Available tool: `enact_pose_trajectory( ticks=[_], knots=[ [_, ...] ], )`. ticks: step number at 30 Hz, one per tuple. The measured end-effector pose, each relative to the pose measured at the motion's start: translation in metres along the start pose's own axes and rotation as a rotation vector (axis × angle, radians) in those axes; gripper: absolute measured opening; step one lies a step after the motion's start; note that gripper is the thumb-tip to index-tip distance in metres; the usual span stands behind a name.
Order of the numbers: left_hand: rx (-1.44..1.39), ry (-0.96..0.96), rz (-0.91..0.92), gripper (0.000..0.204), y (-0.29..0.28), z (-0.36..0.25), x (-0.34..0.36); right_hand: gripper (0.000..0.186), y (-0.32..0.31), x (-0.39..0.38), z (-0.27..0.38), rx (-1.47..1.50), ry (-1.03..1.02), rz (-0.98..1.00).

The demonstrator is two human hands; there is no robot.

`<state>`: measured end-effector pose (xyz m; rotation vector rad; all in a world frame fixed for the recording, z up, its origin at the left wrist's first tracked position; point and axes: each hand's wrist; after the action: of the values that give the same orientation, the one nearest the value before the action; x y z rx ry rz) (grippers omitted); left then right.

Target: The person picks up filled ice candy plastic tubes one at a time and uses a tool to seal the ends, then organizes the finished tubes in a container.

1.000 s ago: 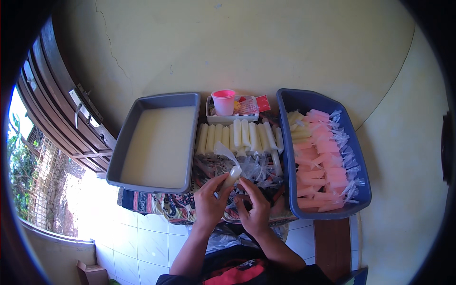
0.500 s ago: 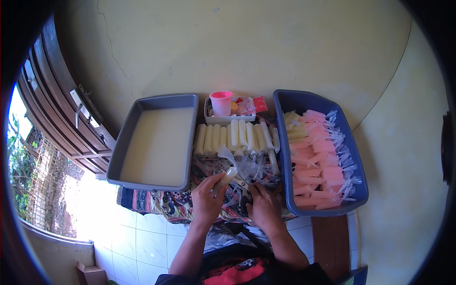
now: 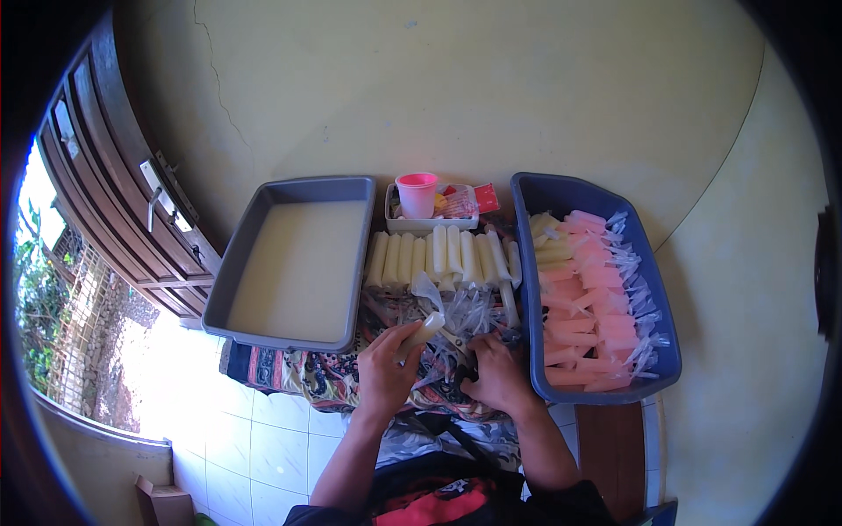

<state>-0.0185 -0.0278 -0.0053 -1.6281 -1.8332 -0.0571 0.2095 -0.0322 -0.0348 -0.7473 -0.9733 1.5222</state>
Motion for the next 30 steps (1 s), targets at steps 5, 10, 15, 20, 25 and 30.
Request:
enact_pose_trajectory(
  ticks=[5,10,15,20,25,30],
  knots=[
    [0.027,-0.031,-0.034,0.041,-0.005,-0.001,0.002,0.06,-0.004,-0.017,0.009,0.241,0.029,-0.077],
    [0.065,0.039,-0.071,0.042,-0.002,0.003,0.007,0.082,-0.019,-0.038,0.03,0.402,0.022,-0.165],
    [0.084,0.063,-0.077,0.043,-0.004,0.005,0.007,0.097,-0.03,-0.054,0.043,0.455,-0.005,-0.103],
    [0.056,0.074,-0.091,0.04,-0.001,0.008,0.004,0.096,-0.038,-0.059,0.05,0.472,-0.034,-0.067],
    [0.102,0.122,-0.085,0.04,-0.004,0.008,-0.003,0.093,-0.043,-0.055,0.057,0.31,-0.104,-0.104],
    [0.108,0.157,-0.088,0.039,-0.006,0.008,-0.013,0.093,-0.043,-0.051,0.056,0.301,-0.147,-0.081]
  ],
)
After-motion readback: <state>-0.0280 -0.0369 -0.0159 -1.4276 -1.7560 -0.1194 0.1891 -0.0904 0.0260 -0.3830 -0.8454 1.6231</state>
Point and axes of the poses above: each hand's wrist, its own x-axis towards the middle knuckle, its own y-axis out of the palm, z = x × y, and after that the axes turned 5 degrees about y, right-handed
